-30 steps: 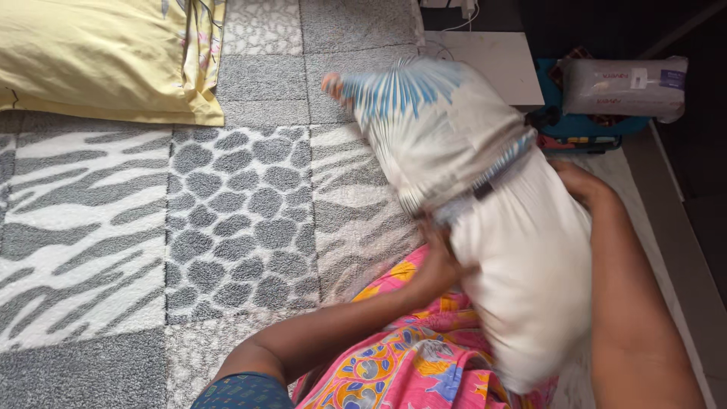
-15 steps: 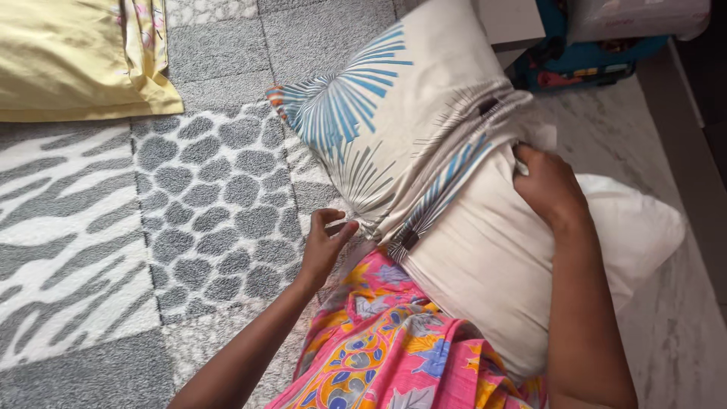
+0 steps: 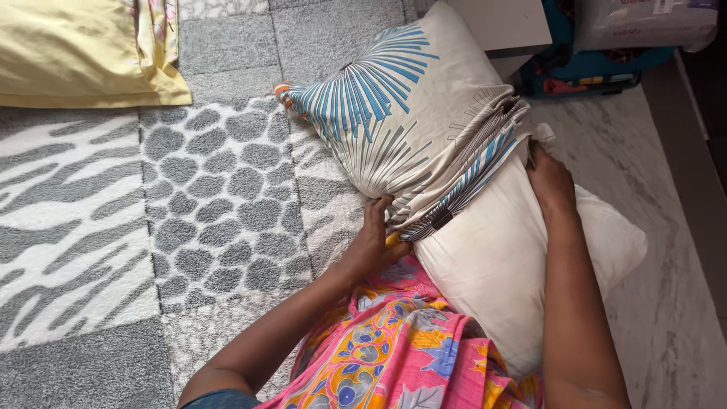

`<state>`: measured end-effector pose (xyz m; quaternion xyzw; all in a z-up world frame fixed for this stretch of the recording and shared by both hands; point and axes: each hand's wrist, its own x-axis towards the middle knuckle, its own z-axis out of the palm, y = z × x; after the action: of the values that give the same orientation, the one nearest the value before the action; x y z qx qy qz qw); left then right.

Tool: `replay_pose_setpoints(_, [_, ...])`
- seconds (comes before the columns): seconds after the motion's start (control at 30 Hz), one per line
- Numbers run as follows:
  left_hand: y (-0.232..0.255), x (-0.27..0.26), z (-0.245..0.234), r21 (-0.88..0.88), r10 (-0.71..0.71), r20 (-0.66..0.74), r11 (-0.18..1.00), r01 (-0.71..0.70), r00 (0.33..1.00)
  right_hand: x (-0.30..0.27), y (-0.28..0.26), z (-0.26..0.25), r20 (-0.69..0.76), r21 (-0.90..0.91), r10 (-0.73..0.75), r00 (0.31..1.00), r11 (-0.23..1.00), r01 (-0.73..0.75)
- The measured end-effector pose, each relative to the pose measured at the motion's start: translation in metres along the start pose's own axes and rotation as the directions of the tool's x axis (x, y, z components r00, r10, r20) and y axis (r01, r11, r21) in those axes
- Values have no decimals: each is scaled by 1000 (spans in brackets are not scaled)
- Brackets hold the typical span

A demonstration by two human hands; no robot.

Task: The person puts a patterned cover onto a pillow by hand, pulling the fabric over the pillow and tucking the ends inside.

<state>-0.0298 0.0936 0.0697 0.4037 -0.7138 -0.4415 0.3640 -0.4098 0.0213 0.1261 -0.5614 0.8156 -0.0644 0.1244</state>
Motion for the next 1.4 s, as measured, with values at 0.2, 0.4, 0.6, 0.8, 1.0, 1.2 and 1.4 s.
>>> replay_pose_setpoints(0.2, [-6,4,-4,-31,-27,-38,999,26,999,3,7,8,-32,-14,-40,999,999,39])
replay_pose_setpoints(0.4, [-35,22,-2,-124,-146,-197,985,123,969,-2,2,4,-27,-6,-12,1000,1000,12])
replay_pose_setpoints(0.6, [-75,75,-57,-296,-363,-361,918,263,859,-10,-6,3,-75,-26,-80,994,997,79])
replay_pose_setpoints(0.8, [-21,95,-80,124,-59,-392,985,117,918,-21,-31,-6,-46,-118,-51,998,992,45])
replay_pose_setpoints(1.0, [60,98,-64,448,443,86,783,-432,892,-56,-90,-24,-215,-200,-502,837,862,466])
replay_pose_setpoints(1.2, [78,131,-52,593,353,144,717,-367,924,-85,-127,-48,-237,-184,-619,749,786,591])
replay_pose_setpoints(1.4, [39,176,-44,527,241,90,812,-251,966,-80,-123,-41,-316,-231,-626,713,779,582])
